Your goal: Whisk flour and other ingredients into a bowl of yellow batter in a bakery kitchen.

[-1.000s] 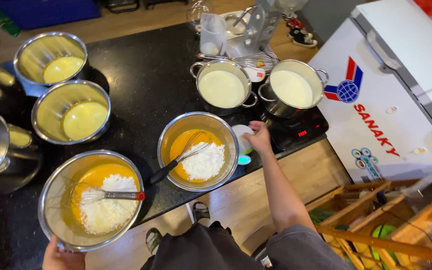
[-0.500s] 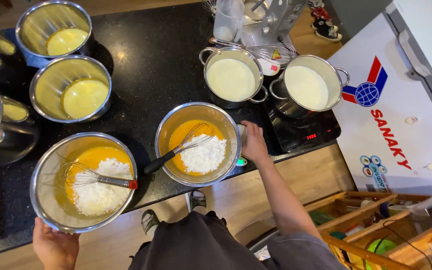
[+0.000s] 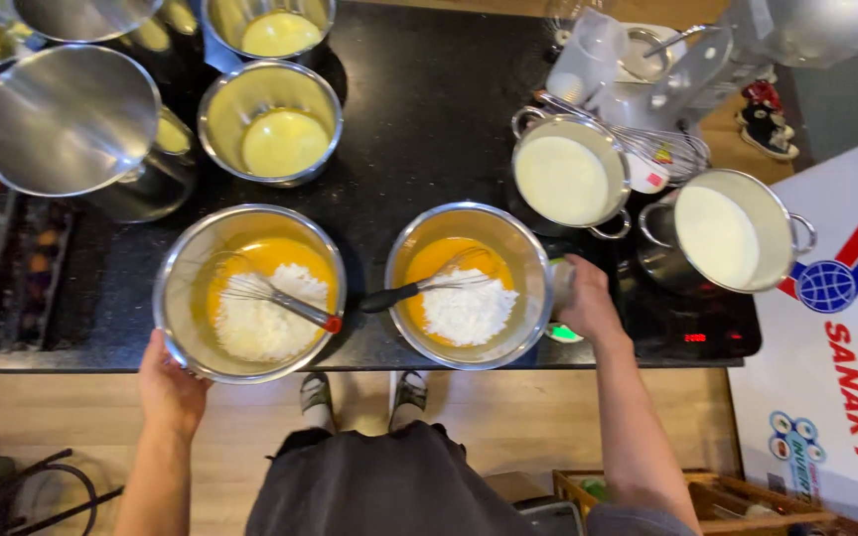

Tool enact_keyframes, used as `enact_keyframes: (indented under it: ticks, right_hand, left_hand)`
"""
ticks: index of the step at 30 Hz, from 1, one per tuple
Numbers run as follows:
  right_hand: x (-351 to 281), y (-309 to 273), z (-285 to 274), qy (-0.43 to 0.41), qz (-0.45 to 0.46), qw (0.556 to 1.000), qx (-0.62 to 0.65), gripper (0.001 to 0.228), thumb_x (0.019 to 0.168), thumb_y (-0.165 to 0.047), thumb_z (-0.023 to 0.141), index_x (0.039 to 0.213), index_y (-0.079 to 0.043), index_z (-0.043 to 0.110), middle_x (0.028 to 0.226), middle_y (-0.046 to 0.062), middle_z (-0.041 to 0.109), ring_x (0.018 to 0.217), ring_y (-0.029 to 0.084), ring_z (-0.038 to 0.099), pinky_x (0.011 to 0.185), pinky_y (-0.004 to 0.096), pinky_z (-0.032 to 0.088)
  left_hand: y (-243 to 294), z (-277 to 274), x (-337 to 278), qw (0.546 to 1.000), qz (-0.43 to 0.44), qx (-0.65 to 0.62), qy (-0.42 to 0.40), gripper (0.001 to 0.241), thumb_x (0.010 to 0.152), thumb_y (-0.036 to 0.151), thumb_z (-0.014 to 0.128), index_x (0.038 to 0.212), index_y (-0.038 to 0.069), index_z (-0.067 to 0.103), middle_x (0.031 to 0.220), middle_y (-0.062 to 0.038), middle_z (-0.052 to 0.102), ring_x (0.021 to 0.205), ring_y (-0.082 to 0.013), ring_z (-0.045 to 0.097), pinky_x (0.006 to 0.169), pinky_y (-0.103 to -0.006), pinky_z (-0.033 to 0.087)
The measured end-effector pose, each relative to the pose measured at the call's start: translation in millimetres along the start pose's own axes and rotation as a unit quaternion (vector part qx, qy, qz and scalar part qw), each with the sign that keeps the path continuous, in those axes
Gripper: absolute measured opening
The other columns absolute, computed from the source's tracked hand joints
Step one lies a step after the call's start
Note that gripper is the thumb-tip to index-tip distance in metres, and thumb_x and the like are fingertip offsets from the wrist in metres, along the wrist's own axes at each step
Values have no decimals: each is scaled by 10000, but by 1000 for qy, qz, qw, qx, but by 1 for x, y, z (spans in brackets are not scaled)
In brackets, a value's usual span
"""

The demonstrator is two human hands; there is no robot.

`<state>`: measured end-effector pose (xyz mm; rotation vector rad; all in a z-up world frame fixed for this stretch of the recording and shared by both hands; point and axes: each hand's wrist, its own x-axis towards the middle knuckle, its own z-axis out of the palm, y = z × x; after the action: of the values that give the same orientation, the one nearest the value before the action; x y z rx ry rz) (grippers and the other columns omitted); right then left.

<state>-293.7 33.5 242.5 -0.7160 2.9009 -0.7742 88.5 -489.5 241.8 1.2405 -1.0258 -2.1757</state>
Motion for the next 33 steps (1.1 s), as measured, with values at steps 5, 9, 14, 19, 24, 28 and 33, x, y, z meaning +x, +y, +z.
enact_keyframes:
  ticks: [5, 9, 14, 19, 24, 28, 33]
  right_hand:
    - [-27, -98, -5, 206, 22, 978, 36, 505, 766, 47, 721, 1247, -78, 631, 1167, 150, 659, 1079, 331, 627, 938, 413, 527]
    - [-49, -240, 32, 201, -44, 952, 226, 304, 839, -29, 695, 1131, -92, 641, 1033, 49, 692, 821, 168, 648, 708, 313, 514]
    - [-75, -377, 73, -89, 50, 982, 161, 522, 818, -313, 816, 1184, -33, 569, 704, 66, 709, 556, 207, 634, 520, 349, 493]
    - [-65, -398, 128, -57, 65, 976, 200, 494, 871, -321, 749, 1151, 8, 511, 635, 65, 666, 517, 146, 618, 503, 319, 486]
    - [-17, -419, 174, 96, 38, 924, 369, 290, 928, -220, 769, 867, -9, 580, 711, 46, 549, 638, 123, 468, 575, 305, 396]
    - [12, -433, 223, 117, 24, 765, 632, 256, 1014, -180, 645, 807, -34, 602, 934, 18, 647, 909, 110, 595, 897, 288, 456]
    - [-2, -439, 235, -23, 40, 657, 752, 528, 1078, -234, 550, 584, -138, 388, 551, 16, 372, 620, 197, 445, 822, 387, 476]
  left_hand:
    - [14, 0, 13, 999, -3, -13, -37, 456, 1054, 527, 417, 1293, 190, 611, 1313, 2, 669, 1249, -216, 595, 1043, -494, 434]
    - [7, -18, 43, 996, -23, -53, -62, 449, 1052, 504, 456, 1283, 158, 625, 1310, -28, 674, 1259, -232, 594, 1098, -505, 421]
    - [21, -22, 47, 997, -37, -34, -62, 421, 1030, 450, 486, 1250, 134, 658, 1216, -51, 708, 1150, -226, 644, 998, -456, 511]
    - [22, -39, 58, 994, -21, 70, -76, 306, 1113, 363, 569, 1148, 62, 615, 1000, -70, 660, 837, -191, 626, 749, -391, 552]
    - [57, -18, 51, 991, -93, 49, -85, 336, 1041, 365, 453, 1128, 98, 637, 917, -66, 695, 738, -177, 665, 685, -377, 587]
    - [49, -25, 73, 989, -80, 28, -123, 342, 1077, 352, 453, 1167, 80, 640, 942, -50, 687, 775, -149, 646, 708, -350, 589]
    - [18, -50, 108, 979, -53, -40, -195, 333, 1166, 338, 500, 1183, 48, 664, 892, -22, 603, 703, -95, 521, 696, -356, 597]
